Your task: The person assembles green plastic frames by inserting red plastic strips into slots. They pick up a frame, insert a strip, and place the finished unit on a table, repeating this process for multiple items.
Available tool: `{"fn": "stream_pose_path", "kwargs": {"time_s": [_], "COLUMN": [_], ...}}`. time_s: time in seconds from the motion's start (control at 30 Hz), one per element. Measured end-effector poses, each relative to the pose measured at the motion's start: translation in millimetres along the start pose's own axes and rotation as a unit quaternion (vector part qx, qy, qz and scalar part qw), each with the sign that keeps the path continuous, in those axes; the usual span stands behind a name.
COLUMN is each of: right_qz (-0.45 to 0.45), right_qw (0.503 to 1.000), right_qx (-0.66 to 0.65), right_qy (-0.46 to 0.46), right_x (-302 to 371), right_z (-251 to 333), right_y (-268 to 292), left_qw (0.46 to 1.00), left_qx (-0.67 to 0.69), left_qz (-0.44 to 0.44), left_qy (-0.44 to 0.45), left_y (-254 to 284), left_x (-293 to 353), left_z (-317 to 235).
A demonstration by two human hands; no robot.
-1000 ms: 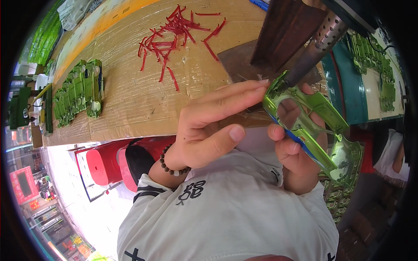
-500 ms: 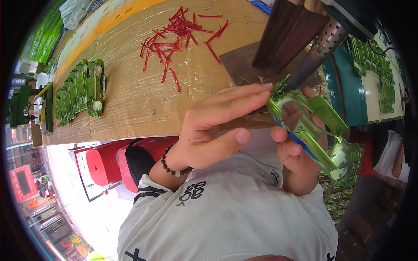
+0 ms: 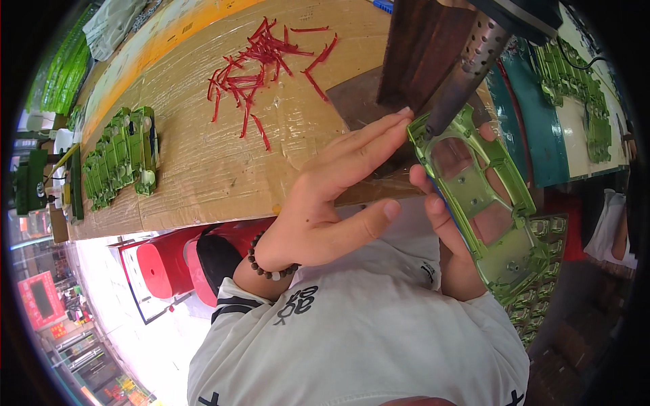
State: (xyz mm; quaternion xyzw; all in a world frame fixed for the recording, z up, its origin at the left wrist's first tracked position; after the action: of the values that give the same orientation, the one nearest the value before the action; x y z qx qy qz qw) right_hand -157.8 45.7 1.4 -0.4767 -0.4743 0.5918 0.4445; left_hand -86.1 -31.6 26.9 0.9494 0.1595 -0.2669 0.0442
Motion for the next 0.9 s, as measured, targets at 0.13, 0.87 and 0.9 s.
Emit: {"fn": "stream_pose_path", "kwargs": {"time_s": [0.13,0.87,0.9], "right_qz": [0.011,0.053,0.056], "right_qw": [0.999,0.998,0.998], "right_qx": [-0.025,-0.024,-0.012], "right_qy": [-0.019,-0.028,-0.029], "right_x": [-1,-2,-3], "right_z": [1,3,4], "right_y": [3,-9,-11], "left_qw": [1.000,0.998,0.999], "left_qx": [-0.004,-0.033,-0.022], "left_qz": [0.006,0.039,0.030], "left_qy": [-0.018,-0.043,-0.033], "left_y": [0,-4,-4], "left_x": [-2,-5,-4], "left_z": [-1,-4,-3]}}
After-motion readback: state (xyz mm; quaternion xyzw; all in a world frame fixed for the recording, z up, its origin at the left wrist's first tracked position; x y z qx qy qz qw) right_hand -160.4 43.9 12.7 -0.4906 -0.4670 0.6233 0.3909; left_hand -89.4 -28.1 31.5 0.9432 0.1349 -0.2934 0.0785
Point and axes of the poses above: each hand's wrist, its own x-axis away from the middle knuckle, its own y-axis out of the back of the hand, z = x × y, the point moved 9 cm from there along -x, towards the middle knuckle, and after that the axes turned 15 degrees about -y, right-handed, at the moved point
